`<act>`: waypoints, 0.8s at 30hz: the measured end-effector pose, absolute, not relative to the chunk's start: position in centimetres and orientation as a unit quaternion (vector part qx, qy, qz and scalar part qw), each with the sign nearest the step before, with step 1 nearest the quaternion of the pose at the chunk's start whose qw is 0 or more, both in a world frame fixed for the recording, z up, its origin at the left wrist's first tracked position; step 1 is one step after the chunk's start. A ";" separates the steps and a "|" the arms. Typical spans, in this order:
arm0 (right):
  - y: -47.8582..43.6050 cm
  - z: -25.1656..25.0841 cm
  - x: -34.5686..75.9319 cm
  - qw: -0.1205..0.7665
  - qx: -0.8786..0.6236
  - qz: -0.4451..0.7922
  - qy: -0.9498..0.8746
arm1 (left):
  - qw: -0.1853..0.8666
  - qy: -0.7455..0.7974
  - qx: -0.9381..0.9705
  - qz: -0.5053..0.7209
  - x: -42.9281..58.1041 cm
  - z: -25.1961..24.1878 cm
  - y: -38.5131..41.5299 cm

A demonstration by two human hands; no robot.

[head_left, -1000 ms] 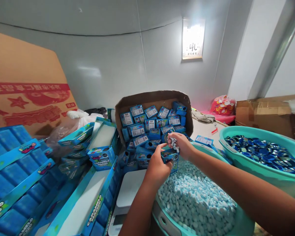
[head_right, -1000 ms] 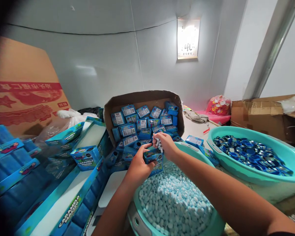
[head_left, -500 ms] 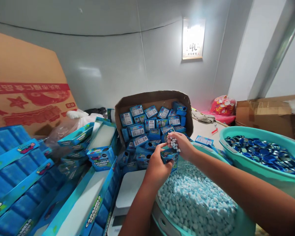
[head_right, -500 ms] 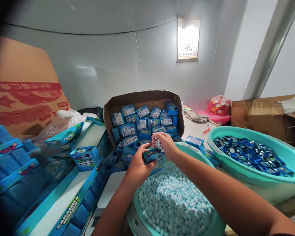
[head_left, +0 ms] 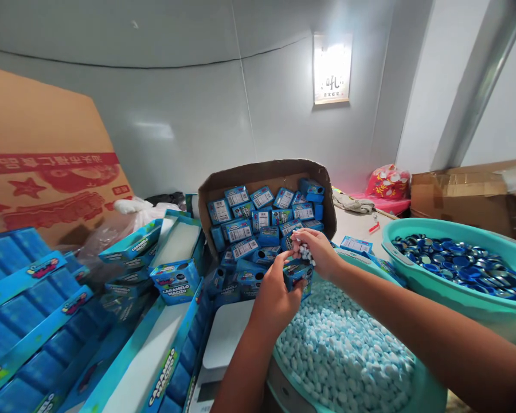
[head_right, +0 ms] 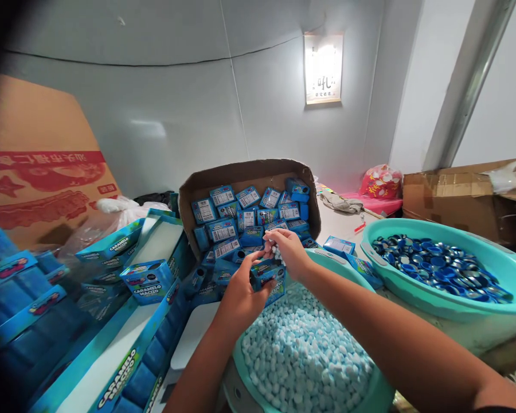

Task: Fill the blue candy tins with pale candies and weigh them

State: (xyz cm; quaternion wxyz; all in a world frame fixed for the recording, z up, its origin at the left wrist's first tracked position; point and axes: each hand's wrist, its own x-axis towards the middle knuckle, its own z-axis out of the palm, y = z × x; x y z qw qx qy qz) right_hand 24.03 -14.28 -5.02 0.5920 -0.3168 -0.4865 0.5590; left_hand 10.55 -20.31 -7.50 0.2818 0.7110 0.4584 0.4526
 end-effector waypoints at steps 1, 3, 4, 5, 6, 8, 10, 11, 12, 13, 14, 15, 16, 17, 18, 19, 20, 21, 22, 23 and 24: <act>-14.2 -5.0 24.0 0.591 -0.323 0.558 -0.485 | 0.280 0.450 0.718 0.452 10.4 -7.5 -20.3; -14.2 -5.0 24.1 0.591 -0.332 0.559 -0.479 | 0.279 0.434 0.727 0.453 10.2 -7.6 -20.3; -14.2 -4.9 24.1 0.591 -0.333 0.562 -0.474 | 0.280 0.430 0.728 0.455 10.1 -7.6 -20.3; -14.2 -4.8 24.2 0.590 -0.333 0.567 -0.468 | 0.282 0.428 0.728 0.455 10.1 -7.6 -20.3; -14.1 -4.7 24.2 0.588 -0.333 0.573 -0.463 | 0.285 0.428 0.728 0.454 10.0 -7.7 -20.3; -14.1 -4.6 24.4 0.585 -0.333 0.585 -0.453 | 0.294 0.429 0.726 0.450 10.1 -7.7 -20.3; -13.9 -4.6 24.5 0.583 -0.331 0.594 -0.445 | 0.303 0.433 0.720 0.450 10.2 -7.8 -20.2; -13.9 -4.7 24.5 0.583 -0.329 0.596 -0.444 | 0.307 0.437 0.714 0.453 10.3 -7.9 -20.2; -13.8 -4.8 24.5 0.583 -0.327 0.595 -0.446 | 0.314 0.442 0.705 0.457 10.3 -8.0 -20.1; -13.8 -4.9 24.5 0.583 -0.327 0.592 -0.450 | 0.320 0.449 0.695 0.462 10.4 -8.1 -20.0; -13.8 -5.0 24.4 0.582 -0.328 0.588 -0.457 | 0.326 0.455 0.684 0.468 10.4 -8.1 -19.9; -13.9 -5.0 24.4 0.581 -0.329 0.582 -0.464 | 0.329 0.459 0.677 0.472 10.5 -8.2 -19.8; -13.9 -5.1 24.3 0.581 -0.330 0.576 -0.471 | 0.328 0.461 0.675 0.473 10.5 -8.3 -19.8; -14.0 -5.0 24.3 0.582 -0.330 0.569 -0.478 | 0.323 0.459 0.681 0.471 10.4 -8.3 -19.7; -14.1 -5.0 24.2 0.583 -0.330 0.564 -0.483 | 0.316 0.456 0.689 0.467 10.4 -8.2 -19.8; -14.2 -4.9 24.2 0.585 -0.329 0.560 -0.487 | 0.312 0.453 0.695 0.464 10.4 -8.1 -19.8; -14.2 -4.8 24.2 0.587 -0.327 0.557 -0.488 | 0.310 0.452 0.697 0.462 10.4 -8.0 -19.9; -14.3 -4.7 24.1 0.589 -0.323 0.556 -0.489 | 0.308 0.453 0.697 0.463 10.4 -7.8 -20.1; -14.3 -4.6 24.1 0.591 -0.319 0.557 -0.489 | 0.302 0.456 0.697 0.464 10.4 -7.7 -20.2; -14.3 -4.5 24.1 0.593 -0.314 0.559 -0.487 | 0.291 0.458 0.699 0.466 10.4 -7.6 -20.4; -14.3 -4.5 24.1 0.596 -0.309 0.560 -0.486 | 0.275 0.457 0.705 0.467 10.4 -7.5 -20.5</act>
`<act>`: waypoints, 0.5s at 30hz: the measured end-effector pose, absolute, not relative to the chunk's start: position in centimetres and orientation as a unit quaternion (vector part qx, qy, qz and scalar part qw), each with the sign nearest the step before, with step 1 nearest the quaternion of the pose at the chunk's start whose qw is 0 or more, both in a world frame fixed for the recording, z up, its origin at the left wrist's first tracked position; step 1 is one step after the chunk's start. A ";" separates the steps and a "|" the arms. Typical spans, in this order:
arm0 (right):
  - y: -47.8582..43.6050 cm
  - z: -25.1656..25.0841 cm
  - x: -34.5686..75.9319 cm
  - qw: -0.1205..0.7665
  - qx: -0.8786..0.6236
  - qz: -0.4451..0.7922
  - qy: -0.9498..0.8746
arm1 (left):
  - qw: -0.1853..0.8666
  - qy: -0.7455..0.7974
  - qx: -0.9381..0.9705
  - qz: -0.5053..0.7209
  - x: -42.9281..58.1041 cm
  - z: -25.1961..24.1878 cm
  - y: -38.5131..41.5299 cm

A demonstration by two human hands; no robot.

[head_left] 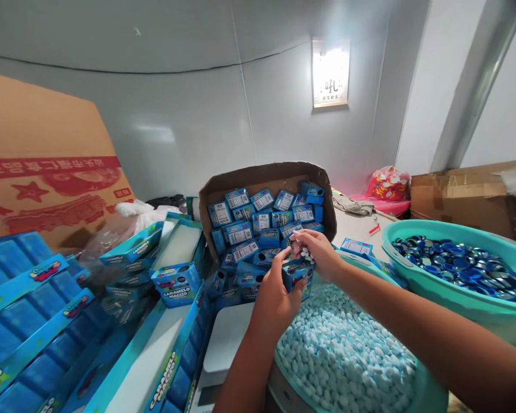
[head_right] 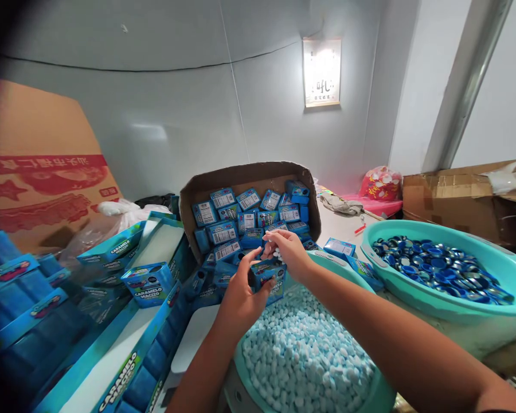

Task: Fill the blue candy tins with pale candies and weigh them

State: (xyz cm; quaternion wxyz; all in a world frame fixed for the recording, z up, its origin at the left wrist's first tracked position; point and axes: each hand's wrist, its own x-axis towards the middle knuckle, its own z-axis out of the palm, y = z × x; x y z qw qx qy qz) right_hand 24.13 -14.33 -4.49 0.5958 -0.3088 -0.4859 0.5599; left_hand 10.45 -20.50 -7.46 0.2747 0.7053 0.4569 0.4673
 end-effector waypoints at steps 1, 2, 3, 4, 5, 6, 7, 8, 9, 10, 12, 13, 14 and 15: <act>-14.3 -4.5 24.1 0.598 -0.304 0.560 -0.486 | 0.260 0.455 0.712 0.468 10.5 -7.4 -20.6; -14.3 -4.5 24.2 0.599 -0.299 0.561 -0.487 | 0.253 0.454 0.714 0.469 10.5 -7.4 -20.6; -14.3 -4.6 24.2 0.599 -0.294 0.562 -0.488 | 0.258 0.459 0.708 0.471 10.6 -7.4 -20.5; -14.3 -4.7 24.2 0.598 -0.292 0.563 -0.489 | 0.272 0.466 0.696 0.474 10.6 -7.5 -20.4; -14.2 -4.8 24.1 0.596 -0.292 0.564 -0.490 | 0.287 0.473 0.684 0.475 10.6 -7.5 -20.3; -14.2 -5.0 24.1 0.595 -0.294 0.565 -0.490 | 0.298 0.476 0.678 0.473 10.6 -7.6 -20.2; -14.2 -5.1 24.1 0.594 -0.298 0.566 -0.488 | 0.303 0.474 0.679 0.471 10.5 -7.6 -20.1; -14.1 -5.3 24.0 0.594 -0.302 0.565 -0.486 | 0.302 0.468 0.685 0.470 10.5 -7.6 -20.0; -14.1 -5.4 24.0 0.594 -0.306 0.565 -0.485 | 0.300 0.461 0.692 0.468 10.5 -7.6 -20.0; -14.1 -5.5 23.9 0.593 -0.308 0.565 -0.484 | 0.296 0.455 0.697 0.468 10.5 -7.6 -20.0; -14.0 -5.6 23.8 0.591 -0.310 0.570 -0.480 | 0.281 0.454 0.704 0.468 10.5 -7.4 -20.2; -14.0 -5.6 23.8 0.591 -0.310 0.573 -0.476 | 0.271 0.455 0.707 0.468 10.5 -7.4 -20.3; -14.0 -5.6 23.7 0.592 -0.308 0.576 -0.472 | 0.262 0.457 0.710 0.468 10.5 -7.3 -20.4; -14.0 -5.6 23.7 0.593 -0.306 0.577 -0.472 | 0.260 0.458 0.709 0.468 10.5 -7.3 -20.4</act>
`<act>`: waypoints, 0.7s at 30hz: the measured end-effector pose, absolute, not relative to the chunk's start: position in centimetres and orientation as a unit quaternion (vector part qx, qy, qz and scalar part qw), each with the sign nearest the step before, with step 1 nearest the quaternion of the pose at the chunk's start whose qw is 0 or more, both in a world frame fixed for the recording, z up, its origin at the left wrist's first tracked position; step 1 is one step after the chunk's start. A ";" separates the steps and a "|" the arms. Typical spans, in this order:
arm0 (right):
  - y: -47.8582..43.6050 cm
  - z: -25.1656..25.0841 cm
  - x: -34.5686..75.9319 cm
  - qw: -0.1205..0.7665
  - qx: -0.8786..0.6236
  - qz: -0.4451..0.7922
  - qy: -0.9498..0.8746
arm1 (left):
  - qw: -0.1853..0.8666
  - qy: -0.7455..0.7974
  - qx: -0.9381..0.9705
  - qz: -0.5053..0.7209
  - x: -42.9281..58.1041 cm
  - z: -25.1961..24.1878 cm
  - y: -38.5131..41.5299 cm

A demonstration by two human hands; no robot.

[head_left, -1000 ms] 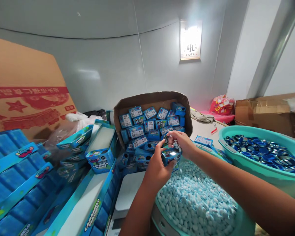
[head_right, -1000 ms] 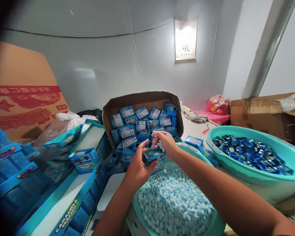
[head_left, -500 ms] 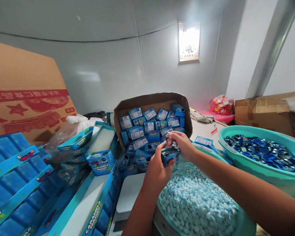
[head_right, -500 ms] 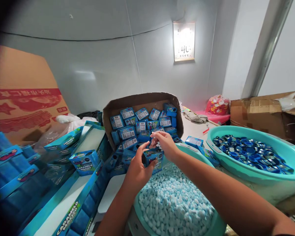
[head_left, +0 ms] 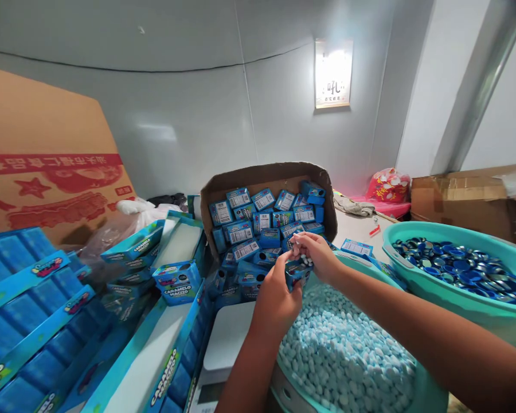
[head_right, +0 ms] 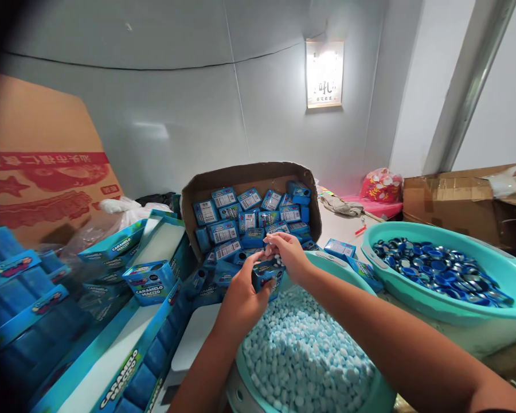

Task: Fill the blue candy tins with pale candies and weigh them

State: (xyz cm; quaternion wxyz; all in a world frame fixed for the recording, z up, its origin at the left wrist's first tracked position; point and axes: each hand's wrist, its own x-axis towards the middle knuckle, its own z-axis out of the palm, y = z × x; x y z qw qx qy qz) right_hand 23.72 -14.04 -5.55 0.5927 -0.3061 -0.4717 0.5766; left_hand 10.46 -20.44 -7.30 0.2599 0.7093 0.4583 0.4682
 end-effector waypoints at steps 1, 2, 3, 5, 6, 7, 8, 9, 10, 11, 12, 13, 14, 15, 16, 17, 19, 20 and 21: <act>-14.1 -5.5 23.7 0.593 -0.305 0.574 -0.475 | 0.264 0.460 0.707 0.468 10.4 -7.3 -20.5; -14.1 -5.5 23.7 0.593 -0.305 0.570 -0.480 | 0.273 0.460 0.704 0.467 10.4 -7.3 -20.4; -14.1 -5.4 23.7 0.593 -0.306 0.565 -0.485 | 0.281 0.460 0.702 0.466 10.4 -7.4 -20.3; -14.2 -5.3 23.7 0.597 -0.300 0.561 -0.489 | 0.295 0.459 0.693 0.472 10.3 -7.6 -20.1; -14.2 -5.2 23.8 0.598 -0.294 0.561 -0.491 | 0.300 0.460 0.685 0.479 10.3 -7.7 -19.9; -14.2 -5.2 23.8 0.599 -0.288 0.561 -0.494 | 0.304 0.464 0.676 0.486 10.3 -7.9 -19.8; -14.2 -5.1 23.9 0.598 -0.282 0.560 -0.499 | 0.308 0.467 0.668 0.491 10.3 -8.0 -19.6; -14.3 -5.0 23.9 0.595 -0.279 0.560 -0.505 | 0.314 0.468 0.662 0.495 10.3 -8.1 -19.5; -14.3 -5.0 23.9 0.592 -0.279 0.559 -0.508 | 0.324 0.465 0.657 0.497 10.3 -8.2 -19.4; -14.4 -4.9 23.9 0.589 -0.281 0.560 -0.511 | 0.338 0.458 0.653 0.499 10.4 -8.4 -19.3; -14.4 -4.9 23.9 0.587 -0.282 0.561 -0.511 | 0.352 0.451 0.648 0.503 10.4 -8.4 -19.2; -14.5 -4.9 23.9 0.586 -0.281 0.562 -0.512 | 0.365 0.444 0.642 0.508 10.4 -8.5 -19.2; -14.5 -4.9 23.9 0.585 -0.280 0.562 -0.513 | 0.374 0.439 0.637 0.512 10.4 -8.6 -19.1; -14.6 -5.0 23.9 0.585 -0.279 0.562 -0.514 | 0.380 0.437 0.631 0.515 10.4 -8.6 -19.1; -14.6 -5.0 23.9 0.585 -0.277 0.562 -0.515 | 0.384 0.437 0.627 0.518 10.4 -8.6 -19.0; -14.6 -4.9 23.9 0.585 -0.278 0.560 -0.516 | 0.386 0.437 0.625 0.519 10.4 -8.6 -19.0; -14.7 -4.8 23.9 0.585 -0.282 0.556 -0.520 | 0.383 0.433 0.628 0.520 10.4 -8.6 -19.0; -14.7 -4.8 23.9 0.584 -0.283 0.555 -0.520 | 0.378 0.430 0.633 0.521 10.4 -8.6 -19.0; -14.7 -4.7 23.9 0.583 -0.283 0.555 -0.521 | 0.372 0.428 0.639 0.520 10.4 -8.5 -19.0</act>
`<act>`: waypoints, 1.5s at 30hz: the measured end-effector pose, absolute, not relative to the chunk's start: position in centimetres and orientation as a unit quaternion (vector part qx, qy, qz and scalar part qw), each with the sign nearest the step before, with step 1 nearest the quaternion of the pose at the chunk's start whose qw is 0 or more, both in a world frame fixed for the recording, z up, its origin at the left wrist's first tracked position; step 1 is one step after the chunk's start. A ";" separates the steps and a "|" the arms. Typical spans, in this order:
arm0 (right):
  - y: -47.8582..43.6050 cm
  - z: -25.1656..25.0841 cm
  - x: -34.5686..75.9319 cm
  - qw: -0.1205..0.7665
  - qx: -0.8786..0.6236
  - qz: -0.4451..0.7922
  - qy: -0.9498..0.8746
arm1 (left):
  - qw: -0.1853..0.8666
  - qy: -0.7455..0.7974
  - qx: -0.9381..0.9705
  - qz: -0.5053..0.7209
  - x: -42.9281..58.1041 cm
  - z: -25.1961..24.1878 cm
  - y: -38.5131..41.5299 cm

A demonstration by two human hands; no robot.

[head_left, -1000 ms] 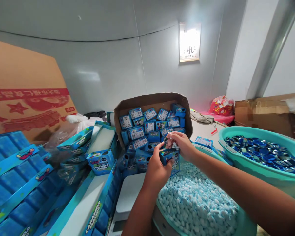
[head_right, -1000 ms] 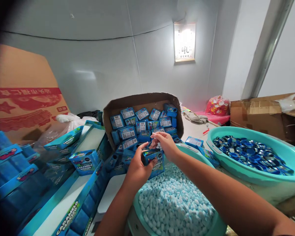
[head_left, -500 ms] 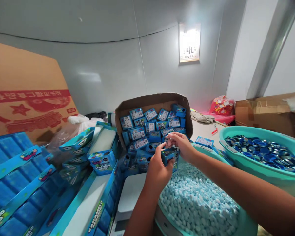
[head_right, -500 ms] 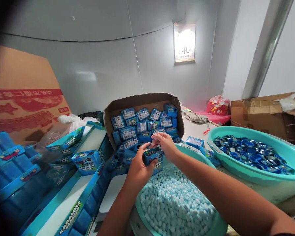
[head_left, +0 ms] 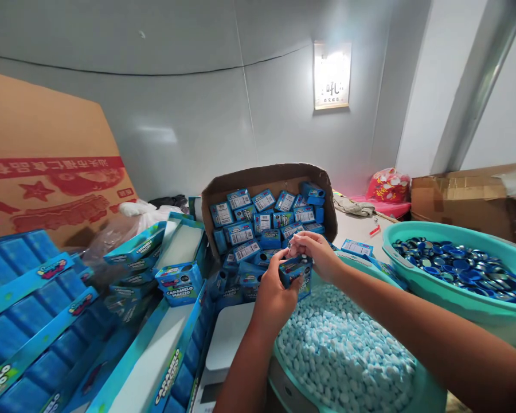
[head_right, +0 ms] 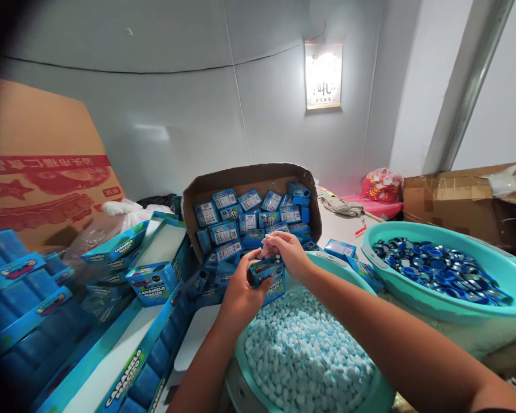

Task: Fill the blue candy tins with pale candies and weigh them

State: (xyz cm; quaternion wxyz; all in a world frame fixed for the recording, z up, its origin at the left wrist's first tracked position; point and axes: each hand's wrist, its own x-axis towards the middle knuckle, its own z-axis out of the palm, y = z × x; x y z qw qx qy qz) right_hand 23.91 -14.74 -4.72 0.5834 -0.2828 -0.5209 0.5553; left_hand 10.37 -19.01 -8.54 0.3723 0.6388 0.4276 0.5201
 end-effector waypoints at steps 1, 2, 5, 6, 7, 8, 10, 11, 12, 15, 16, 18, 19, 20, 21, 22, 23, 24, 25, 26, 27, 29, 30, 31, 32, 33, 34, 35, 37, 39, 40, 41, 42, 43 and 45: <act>-14.8 -4.7 23.9 0.582 -0.282 0.556 -0.522 | 0.367 0.426 0.644 0.518 10.4 -8.5 -19.0; -14.8 -4.6 23.9 0.581 -0.281 0.558 -0.522 | 0.363 0.427 0.649 0.516 10.3 -8.4 -19.1; -14.7 -4.7 24.0 0.582 -0.283 0.560 -0.517 | 0.338 0.433 0.669 0.501 10.2 -8.2 -19.3; -14.6 -4.8 24.0 0.583 -0.285 0.564 -0.511 | 0.327 0.433 0.680 0.493 10.1 -8.1 -19.4; -14.5 -5.0 24.0 0.581 -0.287 0.571 -0.504 | 0.316 0.431 0.693 0.484 10.0 -8.0 -19.4; -14.4 -5.1 24.0 0.580 -0.289 0.578 -0.496 | 0.303 0.427 0.708 0.474 9.9 -7.9 -19.5; -14.1 -5.3 24.1 0.576 -0.293 0.587 -0.487 | 0.278 0.423 0.735 0.452 9.8 -7.8 -19.7; -14.0 -5.4 24.2 0.573 -0.296 0.589 -0.487 | 0.269 0.426 0.741 0.444 9.8 -7.7 -19.8; -13.9 -5.4 24.2 0.571 -0.298 0.588 -0.490 | 0.270 0.430 0.741 0.440 9.8 -7.7 -19.9; -13.9 -5.2 24.5 0.561 -0.295 0.589 -0.501 | 0.298 0.441 0.718 0.448 10.0 -7.7 -20.0; -14.0 -5.0 24.6 0.561 -0.290 0.590 -0.503 | 0.305 0.440 0.712 0.455 10.1 -7.7 -20.0; -14.1 -4.7 24.7 0.566 -0.274 0.591 -0.505 | 0.314 0.432 0.697 0.478 10.3 -7.8 -19.8; -14.3 -4.6 24.6 0.569 -0.266 0.591 -0.506 | 0.320 0.429 0.685 0.494 10.3 -7.9 -19.8; -14.4 -4.5 24.6 0.572 -0.259 0.590 -0.508 | 0.329 0.427 0.672 0.508 10.4 -8.0 -19.6; -14.5 -4.4 24.5 0.571 -0.253 0.589 -0.513 | 0.341 0.424 0.658 0.521 10.4 -8.1 -19.5; -14.6 -4.3 24.4 0.568 -0.251 0.586 -0.521 | 0.354 0.420 0.646 0.530 10.4 -8.2 -19.4; -14.7 -4.3 24.3 0.561 -0.249 0.582 -0.533 | 0.367 0.415 0.637 0.536 10.3 -8.3 -19.2; -14.8 -4.3 24.2 0.554 -0.249 0.577 -0.547 | 0.378 0.410 0.632 0.538 10.3 -8.4 -19.1; -14.9 -4.4 24.1 0.547 -0.249 0.571 -0.559 | 0.385 0.406 0.629 0.540 10.3 -8.5 -19.0; -15.0 -4.4 24.1 0.542 -0.249 0.565 -0.569 | 0.388 0.402 0.628 0.541 10.2 -8.5 -18.9; -15.0 -4.4 24.1 0.538 -0.250 0.562 -0.577 | 0.389 0.400 0.627 0.544 10.2 -8.5 -18.8; -14.9 -4.4 24.1 0.529 -0.250 0.560 -0.586 | 0.397 0.396 0.612 0.557 10.2 -8.5 -18.7; -14.9 -4.5 24.2 0.523 -0.249 0.561 -0.591 | 0.406 0.394 0.598 0.568 10.2 -8.5 -18.7; -14.8 -4.5 24.2 0.514 -0.247 0.564 -0.597 | 0.415 0.392 0.582 0.579 10.2 -8.5 -18.7; -14.7 -4.6 24.2 0.505 -0.244 0.568 -0.603 | 0.420 0.391 0.570 0.587 10.2 -8.4 -18.7; -14.6 -4.6 24.3 0.496 -0.241 0.572 -0.607 | 0.418 0.394 0.565 0.593 10.2 -8.4 -18.7; -14.5 -4.7 24.3 0.490 -0.238 0.575 -0.610 | 0.408 0.398 0.567 0.595 10.2 -8.3 -18.7; -14.5 -4.9 24.2 0.487 -0.237 0.576 -0.613 | 0.392 0.404 0.575 0.594 10.2 -8.3 -18.8; -14.3 -5.1 24.2 0.487 -0.236 0.568 -0.620 | 0.349 0.420 0.596 0.588 10.2 -8.1 -19.0; -14.3 -5.2 24.2 0.493 -0.247 0.548 -0.629 | 0.313 0.437 0.606 0.587 10.1 -8.0 -19.1; -14.2 -5.2 24.2 0.498 -0.260 0.535 -0.631 | 0.296 0.444 0.604 0.591 10.0 -7.9 -19.1; -14.1 -5.2 24.3 0.503 -0.278 0.521 -0.632 | 0.279 0.452 0.599 0.598 10.0 -7.9 -19.1; -13.9 -5.1 24.5 0.508 -0.298 0.506 -0.630 | 0.263 0.459 0.594 0.607 9.9 -8.0 -19.0; -13.8 -5.1 24.6 0.511 -0.316 0.488 -0.633 | 0.248 0.464 0.590 0.613 9.8 -8.0 -18.9; -13.4 -5.0 25.0 0.511 -0.334 0.437 -0.661 | 0.223 0.472 0.589 0.617 9.7 -8.2 -18.7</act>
